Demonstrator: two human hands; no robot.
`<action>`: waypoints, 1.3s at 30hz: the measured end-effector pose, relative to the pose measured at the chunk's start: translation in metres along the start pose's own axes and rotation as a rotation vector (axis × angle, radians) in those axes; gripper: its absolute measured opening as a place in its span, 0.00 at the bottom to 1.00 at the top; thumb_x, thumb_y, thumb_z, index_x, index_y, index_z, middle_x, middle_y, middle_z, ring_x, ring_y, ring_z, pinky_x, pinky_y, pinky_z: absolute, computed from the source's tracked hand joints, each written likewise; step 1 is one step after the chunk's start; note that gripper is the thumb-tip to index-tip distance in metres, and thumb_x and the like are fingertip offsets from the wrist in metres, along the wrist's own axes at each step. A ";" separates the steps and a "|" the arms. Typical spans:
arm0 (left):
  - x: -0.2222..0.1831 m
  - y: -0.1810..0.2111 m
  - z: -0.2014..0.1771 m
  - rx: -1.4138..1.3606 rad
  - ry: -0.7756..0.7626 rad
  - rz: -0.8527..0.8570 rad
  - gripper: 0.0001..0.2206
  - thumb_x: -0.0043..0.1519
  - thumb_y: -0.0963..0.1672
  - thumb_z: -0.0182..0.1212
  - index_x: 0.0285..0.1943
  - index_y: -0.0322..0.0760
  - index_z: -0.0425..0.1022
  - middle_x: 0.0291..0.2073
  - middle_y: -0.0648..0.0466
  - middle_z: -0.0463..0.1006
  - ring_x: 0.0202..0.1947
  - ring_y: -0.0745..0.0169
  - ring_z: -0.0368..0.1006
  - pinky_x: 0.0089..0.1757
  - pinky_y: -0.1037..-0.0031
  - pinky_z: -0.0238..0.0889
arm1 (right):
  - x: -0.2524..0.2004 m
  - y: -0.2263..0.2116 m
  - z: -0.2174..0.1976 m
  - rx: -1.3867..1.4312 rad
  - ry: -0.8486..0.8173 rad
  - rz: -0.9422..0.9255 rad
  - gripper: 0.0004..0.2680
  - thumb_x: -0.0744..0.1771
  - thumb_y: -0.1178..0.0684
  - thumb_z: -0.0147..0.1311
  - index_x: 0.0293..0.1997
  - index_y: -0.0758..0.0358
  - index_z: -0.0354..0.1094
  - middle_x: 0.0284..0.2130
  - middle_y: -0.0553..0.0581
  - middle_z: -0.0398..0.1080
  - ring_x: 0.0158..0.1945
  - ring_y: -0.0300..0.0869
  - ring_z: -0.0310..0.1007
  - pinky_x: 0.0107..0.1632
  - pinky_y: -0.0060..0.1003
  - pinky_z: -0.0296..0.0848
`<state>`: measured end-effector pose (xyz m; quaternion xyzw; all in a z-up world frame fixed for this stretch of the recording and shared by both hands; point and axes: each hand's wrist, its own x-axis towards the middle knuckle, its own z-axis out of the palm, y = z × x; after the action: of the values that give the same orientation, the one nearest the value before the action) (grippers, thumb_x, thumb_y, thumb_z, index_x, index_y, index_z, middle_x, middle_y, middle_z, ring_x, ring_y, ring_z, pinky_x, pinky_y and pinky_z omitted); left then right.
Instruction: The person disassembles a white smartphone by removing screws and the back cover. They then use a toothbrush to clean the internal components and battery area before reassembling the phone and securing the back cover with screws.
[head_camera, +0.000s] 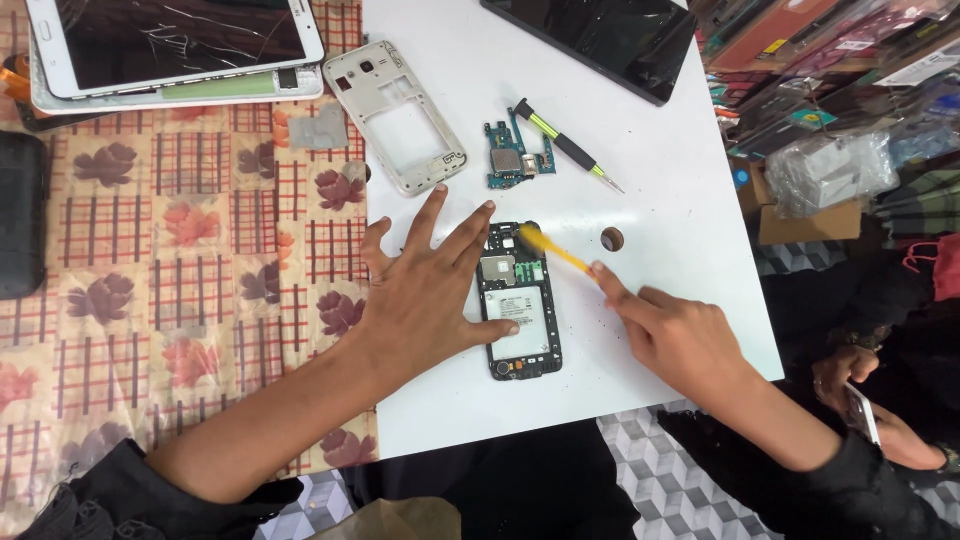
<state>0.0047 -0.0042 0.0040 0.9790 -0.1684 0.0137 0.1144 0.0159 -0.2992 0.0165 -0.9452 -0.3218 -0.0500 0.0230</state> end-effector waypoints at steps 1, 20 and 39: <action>0.000 0.000 0.000 -0.003 0.001 0.002 0.49 0.45 0.67 0.62 0.67 0.32 0.68 0.74 0.59 0.54 0.73 0.45 0.38 0.53 0.28 0.37 | -0.006 0.000 -0.003 0.036 -0.041 0.017 0.21 0.64 0.61 0.55 0.64 0.51 0.68 0.18 0.50 0.71 0.13 0.40 0.67 0.19 0.37 0.69; 0.000 -0.001 -0.001 -0.094 -0.022 0.017 0.47 0.46 0.64 0.66 0.70 0.37 0.62 0.71 0.59 0.57 0.73 0.53 0.38 0.57 0.29 0.33 | -0.022 0.002 -0.016 -0.093 -0.104 -0.003 0.23 0.64 0.58 0.56 0.68 0.46 0.64 0.15 0.51 0.67 0.13 0.43 0.66 0.18 0.40 0.69; 0.000 0.001 0.002 -0.127 0.003 0.008 0.47 0.46 0.64 0.67 0.69 0.36 0.64 0.69 0.57 0.60 0.71 0.49 0.41 0.56 0.30 0.33 | -0.100 -0.022 0.004 0.106 -0.081 -0.114 0.24 0.61 0.61 0.58 0.66 0.54 0.63 0.22 0.51 0.72 0.15 0.36 0.68 0.16 0.31 0.69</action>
<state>0.0038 -0.0056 0.0021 0.9690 -0.1726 0.0049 0.1765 -0.0762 -0.3419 0.0017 -0.9240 -0.3780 0.0040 0.0569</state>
